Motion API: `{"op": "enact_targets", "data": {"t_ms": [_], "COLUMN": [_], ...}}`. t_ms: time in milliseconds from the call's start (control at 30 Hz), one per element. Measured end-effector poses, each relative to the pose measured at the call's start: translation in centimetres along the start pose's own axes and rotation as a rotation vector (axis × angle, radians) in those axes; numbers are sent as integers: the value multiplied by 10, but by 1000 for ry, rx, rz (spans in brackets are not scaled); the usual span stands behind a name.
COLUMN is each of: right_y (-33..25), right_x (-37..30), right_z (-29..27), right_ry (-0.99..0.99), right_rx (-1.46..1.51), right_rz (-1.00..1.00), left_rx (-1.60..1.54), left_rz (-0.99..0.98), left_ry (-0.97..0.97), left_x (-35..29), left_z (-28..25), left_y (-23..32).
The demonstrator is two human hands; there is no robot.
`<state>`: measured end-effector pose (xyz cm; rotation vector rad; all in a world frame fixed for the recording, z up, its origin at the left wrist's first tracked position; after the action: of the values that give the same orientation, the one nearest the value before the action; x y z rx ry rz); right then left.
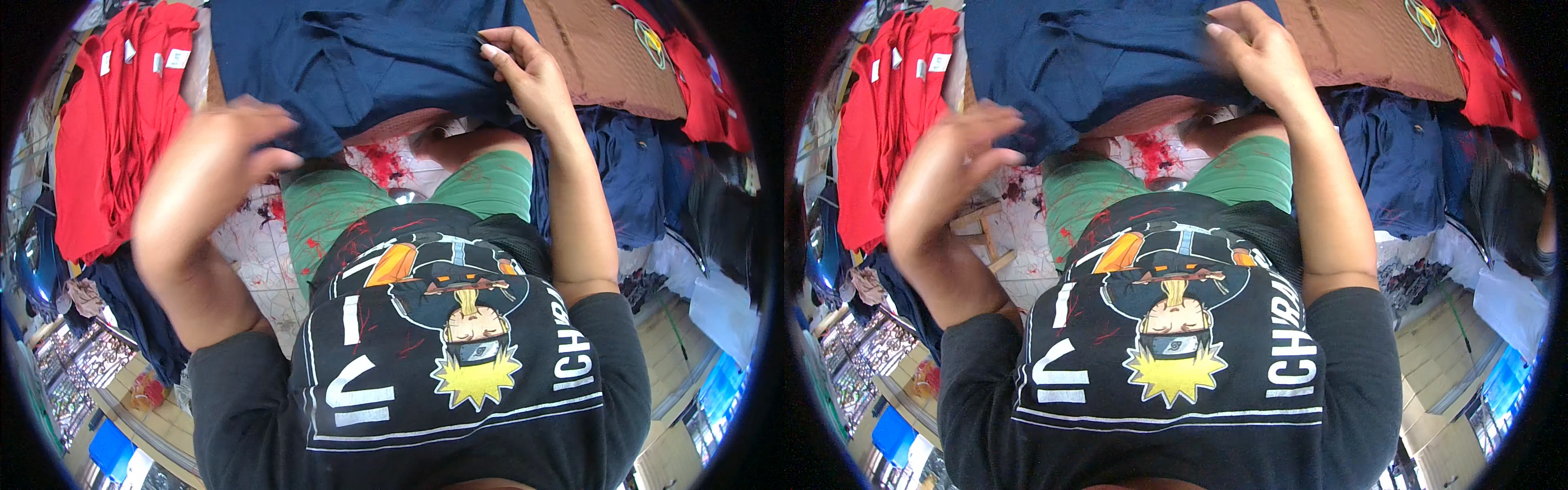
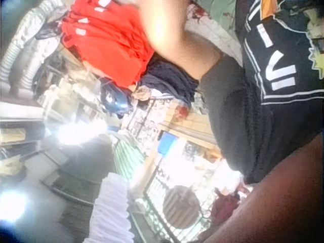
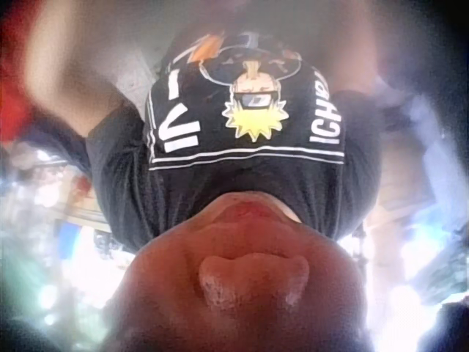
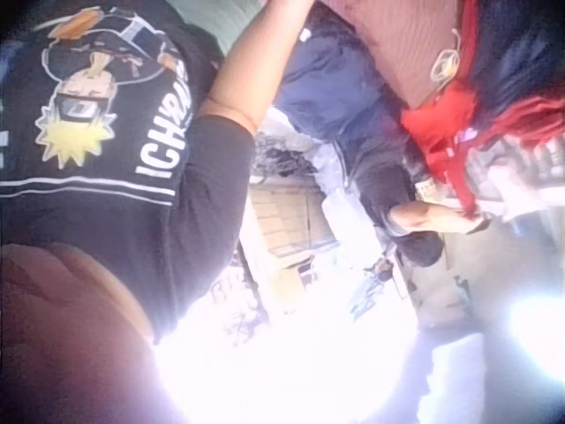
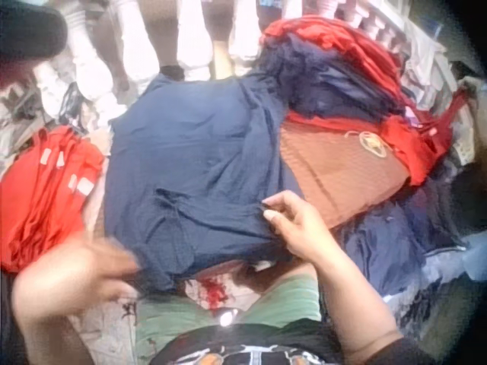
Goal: The person trims loose threads from red and navy blue shirts using shears before stacking them on a table.
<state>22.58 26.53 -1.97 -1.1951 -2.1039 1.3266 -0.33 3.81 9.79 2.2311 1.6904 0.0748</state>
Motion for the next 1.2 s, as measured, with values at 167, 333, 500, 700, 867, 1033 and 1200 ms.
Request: {"op": "enact_targets", "data": {"t_ms": [167, 333, 500, 700, 867, 1033, 1200], "right_y": [-11, -9, -17, -52, -46, -54, 0], "right_x": [8, 5, 6, 7, 20, 19, 23], "right_z": [7, 3, 9, 26, 48, -38, -192], "right_ry": [8, 17, 2, 145, 97, 634, 918], "right_rx": [-9, -24, -72, -336, -390, 34, 137], "right_rz": [-39, -4, -46, -298, -246, -607, -427], "left_rx": [-1123, -2215, -1545, -603, -695, -143, -380], "left_rz": [869, 245, -989, -1113, -695, -533, -214], "left_ry": [177, 1023, 54, -742, 501, 968, 1303], "left_x": [-81, -80, -208, -313, -95, -21, 27], "left_z": [-70, 41, 304, 334, 97, 96, 27], "left_y": [10, -48, -59, -72, -63, -125, -131]}}
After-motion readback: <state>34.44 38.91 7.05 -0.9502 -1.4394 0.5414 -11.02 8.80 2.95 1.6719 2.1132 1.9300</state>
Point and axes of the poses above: each hand's wrist, its own x-axis towards the middle knuckle, its own z-axis out of the palm, y = z × x, the point moved 3 cm from there along x, towards the middle knuckle, and after that the axes turned 11 degrees about z, right-handed, at the moved point
